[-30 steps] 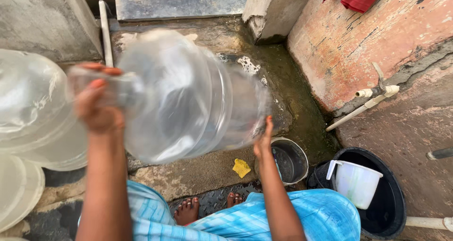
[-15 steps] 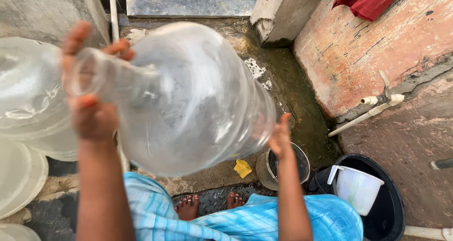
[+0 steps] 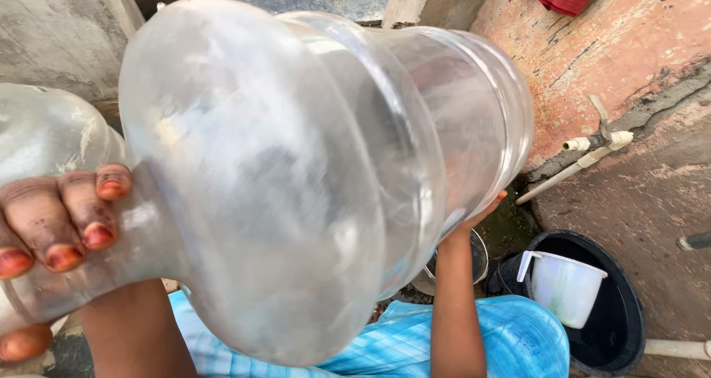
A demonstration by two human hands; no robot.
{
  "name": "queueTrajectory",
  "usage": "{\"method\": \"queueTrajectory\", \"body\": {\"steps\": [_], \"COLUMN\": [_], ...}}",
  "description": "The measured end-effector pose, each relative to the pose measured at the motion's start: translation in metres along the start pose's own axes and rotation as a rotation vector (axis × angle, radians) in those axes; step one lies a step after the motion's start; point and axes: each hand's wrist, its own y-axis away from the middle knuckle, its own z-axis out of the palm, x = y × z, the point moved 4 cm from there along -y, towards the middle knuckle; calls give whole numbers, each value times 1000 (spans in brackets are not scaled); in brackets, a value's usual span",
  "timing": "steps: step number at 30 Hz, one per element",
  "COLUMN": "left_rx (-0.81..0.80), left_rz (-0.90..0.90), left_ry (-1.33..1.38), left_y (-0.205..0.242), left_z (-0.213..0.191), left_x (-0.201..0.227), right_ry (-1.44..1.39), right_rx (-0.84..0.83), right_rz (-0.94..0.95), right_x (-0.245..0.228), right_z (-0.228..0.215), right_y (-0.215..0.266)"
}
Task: The person rinses out several large plastic water jugs with water, shakes them vigorously, and fills one with small black objects using a measuring cup.
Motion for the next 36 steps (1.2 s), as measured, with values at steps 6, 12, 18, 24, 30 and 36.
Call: {"method": "queueTrajectory", "body": {"steps": [6, 12, 18, 24, 30, 36], "left_rx": [488, 467, 351, 766, 301, 376], "left_rz": [-231, -287, -149, -380, -223, -210], "left_ry": [-173, -222, -119, -511, -135, -315], "left_y": [32, 29, 0, 48, 0, -26], "left_z": [-20, -9, -15, -37, -5, -9], "left_x": [-99, -89, -58, -132, -67, -34], "right_ry": [79, 162, 130, 170, -31, -11], "right_rx": [221, 120, 138, 178, 197, -300], "right_rz": [397, 299, -43, 487, 401, 217], "right_x": [97, 80, 62, 105, 29, -91], "right_z": [31, 24, -10, 18, 41, 34], "right_y": [48, 46, 4, 60, 53, 10]}}
